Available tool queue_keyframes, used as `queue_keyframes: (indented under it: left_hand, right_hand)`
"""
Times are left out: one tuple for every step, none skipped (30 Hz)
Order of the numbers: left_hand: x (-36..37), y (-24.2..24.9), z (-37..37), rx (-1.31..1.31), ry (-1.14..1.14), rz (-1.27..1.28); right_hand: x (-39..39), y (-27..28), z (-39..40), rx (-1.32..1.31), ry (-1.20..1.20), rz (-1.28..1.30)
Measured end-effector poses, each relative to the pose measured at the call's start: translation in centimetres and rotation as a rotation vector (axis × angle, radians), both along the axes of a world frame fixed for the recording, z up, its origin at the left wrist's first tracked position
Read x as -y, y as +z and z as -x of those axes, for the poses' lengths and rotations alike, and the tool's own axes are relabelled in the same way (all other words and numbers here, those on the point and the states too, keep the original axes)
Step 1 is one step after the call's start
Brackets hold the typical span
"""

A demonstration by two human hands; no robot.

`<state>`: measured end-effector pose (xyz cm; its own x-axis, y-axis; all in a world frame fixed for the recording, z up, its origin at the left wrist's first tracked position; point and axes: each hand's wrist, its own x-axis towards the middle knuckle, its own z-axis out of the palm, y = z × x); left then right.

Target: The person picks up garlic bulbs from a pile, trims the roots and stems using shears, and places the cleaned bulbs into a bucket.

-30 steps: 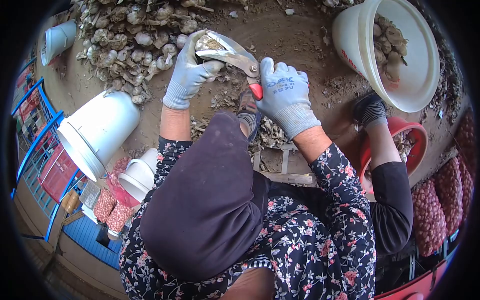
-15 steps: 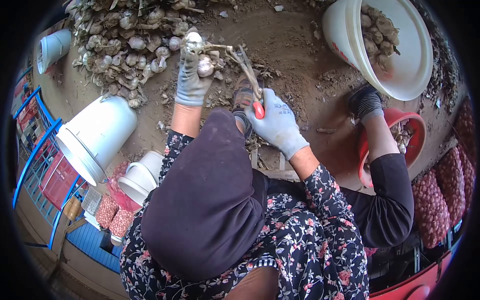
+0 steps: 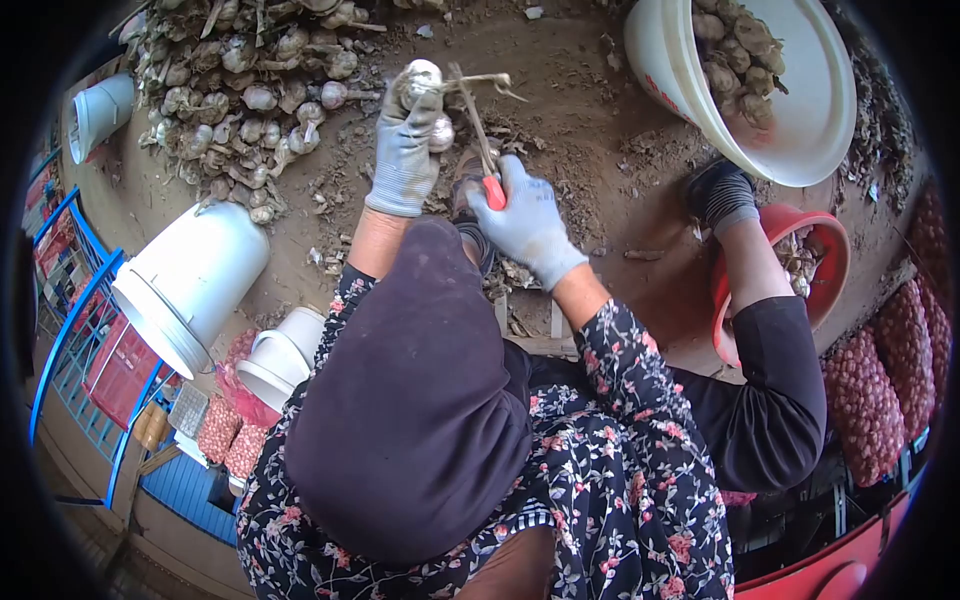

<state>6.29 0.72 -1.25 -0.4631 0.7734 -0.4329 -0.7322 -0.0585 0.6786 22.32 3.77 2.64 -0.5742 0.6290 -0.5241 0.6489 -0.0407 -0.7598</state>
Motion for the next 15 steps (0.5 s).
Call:
queue_keyframes:
  left_hand:
    - [-0.9,0.2,-0.5,-0.132,0.045,0.092]
    - [-1.8,0.1,-0.6,-0.057,0.083,0.019]
    - [-2.9,0.9,-0.9,-0.058,0.033,-0.041]
    - [-4.5,2.2,-1.1,-0.064,-0.018,-0.105]
    - [-6.6,4.6,-1.9,-0.118,-0.112,-0.102]
    - [-9.0,7.6,-3.3,-0.138,-0.118,-0.219]
    - [-11.2,7.9,-3.8,-0.408,-0.344,-0.423]
    - [-12.7,12.6,-4.5,-0.111,-0.380,-0.436]
    - [-13.2,14.7,-5.0,-0.066,-0.328,-0.356]
    - [-13.6,12.3,-4.8,-0.380,-0.249,-0.317]
    - [-13.7,8.6,-4.0,-0.690,-0.161,-0.268]
    - [-13.2,6.2,-2.4,-0.653,-0.082,-0.147]
    - [-11.6,4.2,-0.4,-0.611,-0.007,-0.024]
    - [-8.6,2.4,1.5,-0.555,0.139,0.223]
    - [-6.1,1.4,3.7,-0.191,0.371,0.460]
  right_hand:
    - [0.3,-0.2,-0.4,-0.006,0.002,-0.007]
    - [0.6,-0.2,-1.0,-0.006,-0.120,0.089]
    - [0.8,0.0,-1.6,-0.007,-0.238,0.185]
    - [0.8,0.3,-2.2,-0.030,-0.236,0.112]
    - [1.1,-0.6,-3.1,0.016,-0.237,0.162]
    - [0.9,-1.1,-3.7,-0.018,-0.289,0.196]
    - [1.2,-1.2,-4.0,-0.046,-0.339,0.237]
    - [0.7,-0.2,-3.5,-0.036,-0.392,0.296]
    - [0.6,-0.4,-3.5,-0.048,-0.383,0.291]
    - [0.6,-0.8,-3.8,-0.051,-0.359,0.214]
    - [0.4,-1.0,-4.1,-0.055,-0.335,0.138]
    - [0.0,-1.2,-4.2,0.009,-0.300,0.132]
    - [-0.2,-1.5,-4.2,-0.003,-0.296,0.132]
    - [-0.2,-1.9,-4.2,-0.016,-0.345,0.203]
    - [-0.1,-2.3,-4.3,-0.022,-0.395,0.278]
